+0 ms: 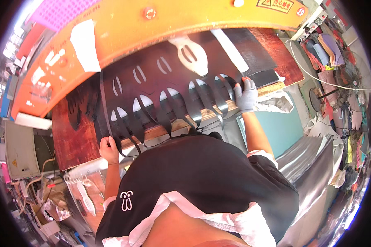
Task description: The person repeatedly places white insole-shaped pieces onto a black sheet on a workbench, aligns them, and occasionally removes and repositions them. The person also gathers black trim pieces and places them into a white sack.
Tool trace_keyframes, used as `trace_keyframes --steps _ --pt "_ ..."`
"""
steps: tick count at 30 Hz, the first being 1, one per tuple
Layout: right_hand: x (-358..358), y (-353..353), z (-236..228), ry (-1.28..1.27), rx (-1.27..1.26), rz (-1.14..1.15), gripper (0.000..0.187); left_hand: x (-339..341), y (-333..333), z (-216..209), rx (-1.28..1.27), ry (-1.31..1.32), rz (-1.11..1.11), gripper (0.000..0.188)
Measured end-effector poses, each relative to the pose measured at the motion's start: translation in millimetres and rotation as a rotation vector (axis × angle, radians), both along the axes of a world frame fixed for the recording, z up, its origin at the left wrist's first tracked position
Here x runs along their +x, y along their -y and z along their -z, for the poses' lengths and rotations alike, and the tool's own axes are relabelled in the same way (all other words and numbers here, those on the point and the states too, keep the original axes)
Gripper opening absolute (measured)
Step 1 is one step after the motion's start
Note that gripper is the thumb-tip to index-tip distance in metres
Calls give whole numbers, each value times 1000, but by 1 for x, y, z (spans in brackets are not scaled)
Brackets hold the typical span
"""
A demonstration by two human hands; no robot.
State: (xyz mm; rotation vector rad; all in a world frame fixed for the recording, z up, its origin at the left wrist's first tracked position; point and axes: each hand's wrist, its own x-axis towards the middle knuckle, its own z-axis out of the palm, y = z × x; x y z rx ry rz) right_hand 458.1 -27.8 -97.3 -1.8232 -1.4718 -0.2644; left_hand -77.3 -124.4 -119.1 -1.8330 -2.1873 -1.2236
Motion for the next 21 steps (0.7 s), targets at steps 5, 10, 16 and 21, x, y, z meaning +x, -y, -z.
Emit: trace_keyframes --steps 5,10,16,21 --pt "-75 -133 -44 228 117 -194 36 -102 -134 -46 39 50 -40 25" --pt "67 -195 -133 -279 294 -187 34 -25 -131 -6 -67 26 -108 27" --pt "78 -172 -91 -514 285 -483 25 -43 -126 0 191 -66 -105 21" --pt "73 -131 -32 165 -298 -22 24 -51 -145 -4 20 -217 -20 22"
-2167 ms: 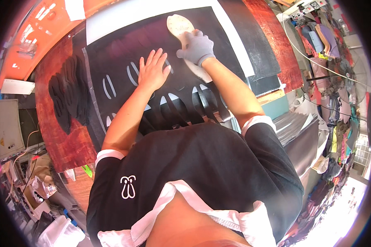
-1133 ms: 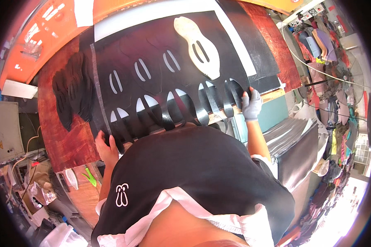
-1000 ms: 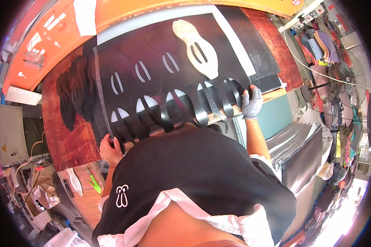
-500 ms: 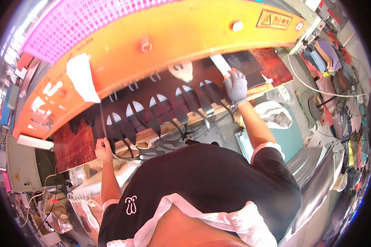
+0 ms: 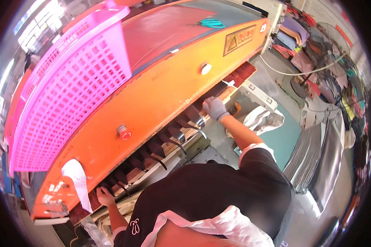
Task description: The person repeatedly places white insole-shaped pieces onto a black sheet on a workbench, aligns them, and occasionally removes and repositions them. The person also gathers black trim pieces and places them into a white sack.
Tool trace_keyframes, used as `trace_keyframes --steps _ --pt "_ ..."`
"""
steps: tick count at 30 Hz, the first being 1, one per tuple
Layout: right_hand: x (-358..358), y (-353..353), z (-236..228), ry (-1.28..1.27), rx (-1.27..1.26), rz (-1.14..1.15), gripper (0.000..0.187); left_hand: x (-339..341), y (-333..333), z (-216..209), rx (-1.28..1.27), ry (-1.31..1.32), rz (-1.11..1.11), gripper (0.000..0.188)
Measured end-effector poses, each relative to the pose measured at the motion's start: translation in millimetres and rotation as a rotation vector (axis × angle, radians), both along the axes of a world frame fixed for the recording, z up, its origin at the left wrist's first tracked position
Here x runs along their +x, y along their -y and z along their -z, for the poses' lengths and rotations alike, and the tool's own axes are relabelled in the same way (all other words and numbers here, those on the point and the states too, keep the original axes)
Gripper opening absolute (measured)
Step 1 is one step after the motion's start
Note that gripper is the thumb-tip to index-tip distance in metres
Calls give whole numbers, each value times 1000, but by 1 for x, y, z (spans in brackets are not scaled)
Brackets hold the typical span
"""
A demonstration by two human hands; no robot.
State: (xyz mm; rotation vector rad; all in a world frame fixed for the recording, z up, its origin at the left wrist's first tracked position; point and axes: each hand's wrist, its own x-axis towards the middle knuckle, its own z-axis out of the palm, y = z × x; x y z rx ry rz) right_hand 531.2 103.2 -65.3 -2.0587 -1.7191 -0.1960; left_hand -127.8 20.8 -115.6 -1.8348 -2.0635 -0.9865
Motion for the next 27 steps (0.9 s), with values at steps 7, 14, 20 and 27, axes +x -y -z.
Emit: trace_keyframes --steps 7,14,20,27 --pt "13 -6 22 53 182 -146 32 27 -2 2 -2 42 -52 26" --pt "13 24 -9 43 -39 -189 35 26 9 -24 -189 147 39 32" --pt "38 29 76 63 -141 -215 36 65 24 62 -26 71 -169 36" --pt "16 51 67 14 225 -126 38 29 49 25 24 -45 -220 34"
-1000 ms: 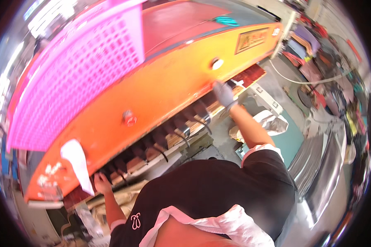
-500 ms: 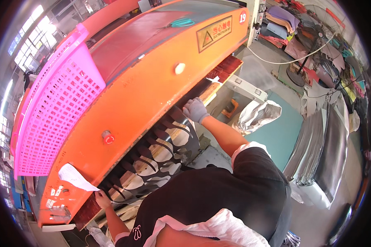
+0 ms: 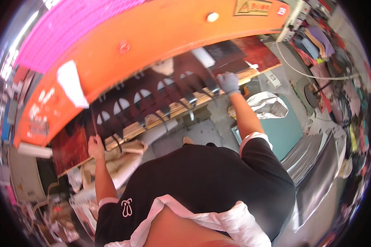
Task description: The person repeatedly places white insole-shaped pieces onto a black sheet on a workbench, aligns them, and occasionally removes and repositions them. The person also gathers black trim pieces and places them into a white sack.
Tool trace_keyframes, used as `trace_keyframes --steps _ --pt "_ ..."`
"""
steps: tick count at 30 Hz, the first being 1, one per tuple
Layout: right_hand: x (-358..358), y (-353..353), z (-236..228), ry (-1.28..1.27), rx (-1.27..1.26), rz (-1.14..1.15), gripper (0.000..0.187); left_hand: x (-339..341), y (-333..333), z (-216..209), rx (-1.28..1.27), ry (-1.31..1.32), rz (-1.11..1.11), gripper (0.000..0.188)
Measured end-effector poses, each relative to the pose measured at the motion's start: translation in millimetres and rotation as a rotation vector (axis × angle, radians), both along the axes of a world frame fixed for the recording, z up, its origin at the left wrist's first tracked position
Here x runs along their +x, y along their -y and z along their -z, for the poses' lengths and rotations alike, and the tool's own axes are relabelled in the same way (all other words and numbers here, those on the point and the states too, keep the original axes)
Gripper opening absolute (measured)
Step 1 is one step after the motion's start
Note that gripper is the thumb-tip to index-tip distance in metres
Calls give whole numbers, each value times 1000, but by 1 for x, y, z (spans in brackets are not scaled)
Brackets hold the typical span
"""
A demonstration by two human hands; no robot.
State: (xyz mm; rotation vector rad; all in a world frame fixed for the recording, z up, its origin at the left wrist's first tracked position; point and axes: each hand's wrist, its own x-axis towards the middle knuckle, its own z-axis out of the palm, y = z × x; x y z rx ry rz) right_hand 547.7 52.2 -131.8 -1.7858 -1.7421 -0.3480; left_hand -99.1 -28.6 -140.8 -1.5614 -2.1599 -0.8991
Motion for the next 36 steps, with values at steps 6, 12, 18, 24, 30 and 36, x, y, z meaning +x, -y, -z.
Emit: trace_keyframes --steps 6,12,18,24,30,36 --pt "-71 -13 -123 -47 -102 198 38 -16 -30 -118 -133 207 113 29" --pt "-72 -21 -74 11 -51 220 33 -27 -30 -70 -102 186 145 27" --pt "-93 -27 -102 -34 -215 281 33 -26 -37 -95 -22 130 318 23" --pt "-72 -39 -96 -519 -310 186 28 -40 -32 -93 -270 354 286 16" --pt "-137 -32 -161 -420 -337 -95 68 83 -3 -156 -62 192 561 35" --pt "-242 -94 -194 41 -828 34 89 240 -127 -152 -423 86 814 50"
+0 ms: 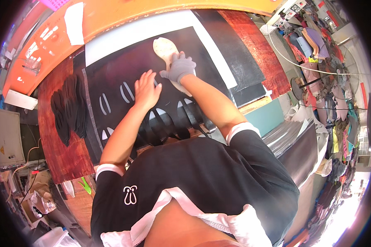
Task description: The person repeatedly places white insole-shaped pieces onto a black sheet on a workbench, aligns them, and occasionally removes and repositions them. The person also gathers black trim pieces and places them into a white sack.
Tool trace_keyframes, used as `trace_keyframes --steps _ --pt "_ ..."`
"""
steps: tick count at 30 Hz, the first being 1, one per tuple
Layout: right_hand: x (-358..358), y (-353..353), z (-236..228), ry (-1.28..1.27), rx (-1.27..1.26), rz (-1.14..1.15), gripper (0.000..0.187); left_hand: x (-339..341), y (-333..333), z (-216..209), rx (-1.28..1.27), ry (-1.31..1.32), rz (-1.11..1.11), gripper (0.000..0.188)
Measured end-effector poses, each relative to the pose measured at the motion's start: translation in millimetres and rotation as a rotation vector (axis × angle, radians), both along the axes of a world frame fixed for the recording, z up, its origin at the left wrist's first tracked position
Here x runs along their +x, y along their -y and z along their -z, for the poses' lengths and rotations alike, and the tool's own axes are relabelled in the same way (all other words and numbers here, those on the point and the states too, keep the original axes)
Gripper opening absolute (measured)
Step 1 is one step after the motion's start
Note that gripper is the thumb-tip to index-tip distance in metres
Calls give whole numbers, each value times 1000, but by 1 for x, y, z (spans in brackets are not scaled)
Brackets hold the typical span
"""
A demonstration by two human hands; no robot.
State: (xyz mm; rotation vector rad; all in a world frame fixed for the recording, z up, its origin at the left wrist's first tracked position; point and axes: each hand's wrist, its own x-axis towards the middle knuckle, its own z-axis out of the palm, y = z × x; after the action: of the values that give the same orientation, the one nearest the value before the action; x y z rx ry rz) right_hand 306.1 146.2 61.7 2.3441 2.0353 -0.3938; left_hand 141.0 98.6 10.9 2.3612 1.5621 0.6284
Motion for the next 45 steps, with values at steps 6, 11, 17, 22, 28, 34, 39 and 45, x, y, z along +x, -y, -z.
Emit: trace_keyframes --steps 6,11,17,22,28,34,39,45 --pt "-5 6 1 -62 -8 4 77 19 0 25 -87 -273 -48 51" --pt "22 -8 4 -319 45 46 74 18 -4 32 -14 -226 3 46" --pt "66 -25 24 -1413 -113 119 34 19 1 36 28 -185 35 48" --pt "63 -29 19 -1320 -151 134 30 29 -8 8 -59 29 -19 63" --pt "59 -27 14 -979 -19 113 37 61 -19 -1 19 225 157 70" --pt "63 -25 12 -1273 -131 152 29 53 -29 13 192 -102 265 35" --pt "76 -25 7 -1668 -197 289 15 44 -25 28 114 55 248 19" --pt "106 -33 16 -1703 -75 324 40 42 -33 45 247 430 177 16"
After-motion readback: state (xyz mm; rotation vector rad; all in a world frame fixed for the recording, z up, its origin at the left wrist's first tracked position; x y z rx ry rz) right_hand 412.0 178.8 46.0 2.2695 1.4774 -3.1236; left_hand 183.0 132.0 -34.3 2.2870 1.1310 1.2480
